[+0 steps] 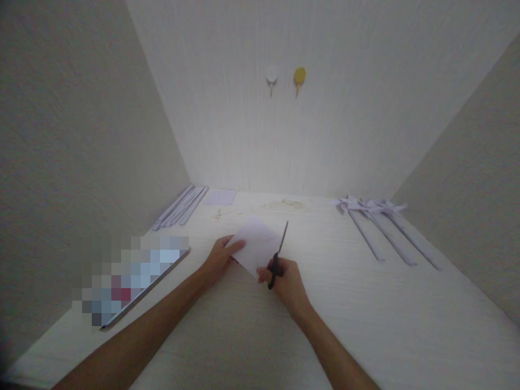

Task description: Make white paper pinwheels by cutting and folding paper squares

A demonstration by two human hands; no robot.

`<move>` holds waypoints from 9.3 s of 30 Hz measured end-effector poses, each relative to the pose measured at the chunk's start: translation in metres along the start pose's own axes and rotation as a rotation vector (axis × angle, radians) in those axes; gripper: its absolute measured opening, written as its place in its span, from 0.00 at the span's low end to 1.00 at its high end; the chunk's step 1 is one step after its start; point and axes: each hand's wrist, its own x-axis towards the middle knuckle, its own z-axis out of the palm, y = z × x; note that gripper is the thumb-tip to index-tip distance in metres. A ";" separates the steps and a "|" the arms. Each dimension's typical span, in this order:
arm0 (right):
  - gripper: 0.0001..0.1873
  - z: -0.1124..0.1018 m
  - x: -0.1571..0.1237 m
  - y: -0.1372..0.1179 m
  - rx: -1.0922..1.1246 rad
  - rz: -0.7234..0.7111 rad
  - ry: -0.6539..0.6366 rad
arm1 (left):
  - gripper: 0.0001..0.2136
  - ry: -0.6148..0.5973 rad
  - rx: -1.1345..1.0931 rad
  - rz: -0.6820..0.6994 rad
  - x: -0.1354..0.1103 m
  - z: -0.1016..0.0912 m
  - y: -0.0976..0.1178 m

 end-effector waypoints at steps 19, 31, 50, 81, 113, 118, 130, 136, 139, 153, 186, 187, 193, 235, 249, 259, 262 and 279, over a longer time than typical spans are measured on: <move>0.10 -0.005 0.006 0.009 0.404 -0.127 0.375 | 0.10 -0.207 -0.082 -0.172 -0.005 0.006 -0.003; 0.13 -0.007 0.006 0.006 0.273 -0.153 0.541 | 0.14 -0.119 0.075 -0.118 -0.014 0.014 -0.005; 0.12 0.009 -0.002 0.004 -0.022 -0.105 -0.023 | 0.07 0.066 0.293 0.026 -0.018 0.024 0.000; 0.15 0.010 -0.002 0.002 0.043 -0.079 0.094 | 0.10 0.115 0.309 -0.045 -0.024 0.028 0.006; 0.24 0.011 -0.021 -0.006 0.005 0.126 -0.465 | 0.08 0.139 -0.132 0.083 -0.010 0.009 0.019; 0.24 0.011 -0.019 -0.004 -0.043 0.163 -0.445 | 0.06 0.171 -0.147 0.080 -0.009 0.009 0.019; 0.25 0.011 -0.019 -0.005 -0.066 0.209 -0.462 | 0.07 0.150 -0.120 0.094 -0.008 0.008 0.015; 0.24 0.011 -0.019 -0.003 -0.039 0.189 -0.470 | 0.06 0.144 -0.123 0.101 -0.007 0.006 0.013; 0.24 0.011 -0.018 -0.002 -0.046 0.176 -0.467 | 0.06 0.150 -0.126 0.101 -0.007 0.007 0.013; 0.25 0.012 -0.015 0.001 -0.081 0.198 -0.463 | 0.06 0.174 -0.124 0.084 -0.006 0.007 0.013; 0.15 0.010 -0.003 0.008 0.374 0.043 0.033 | 0.05 -0.253 0.084 -0.066 -0.018 0.016 -0.001; 0.15 0.010 -0.003 0.007 0.379 0.048 0.027 | 0.05 -0.237 0.090 -0.073 -0.018 0.016 -0.001; 0.14 0.010 -0.004 0.005 0.433 0.080 0.049 | 0.05 -0.209 0.129 -0.044 -0.020 0.017 0.003; 0.09 0.007 -0.003 -0.001 0.141 -0.029 0.111 | 0.10 0.081 -0.083 -0.063 -0.008 0.014 -0.002; 0.11 -0.002 0.007 0.007 0.581 -0.055 0.349 | 0.13 -0.237 -0.149 -0.150 -0.014 0.011 -0.004; 0.15 0.003 0.006 0.005 0.577 -0.040 0.306 | 0.10 0.045 -0.121 -0.032 -0.013 0.017 -0.006; 0.14 0.007 0.000 0.002 0.311 -0.037 0.202 | 0.10 0.094 -0.106 -0.007 -0.014 0.021 -0.005; 0.07 0.011 -0.003 0.000 0.131 -0.053 0.008 | 0.09 0.226 0.087 0.059 -0.017 0.025 0.000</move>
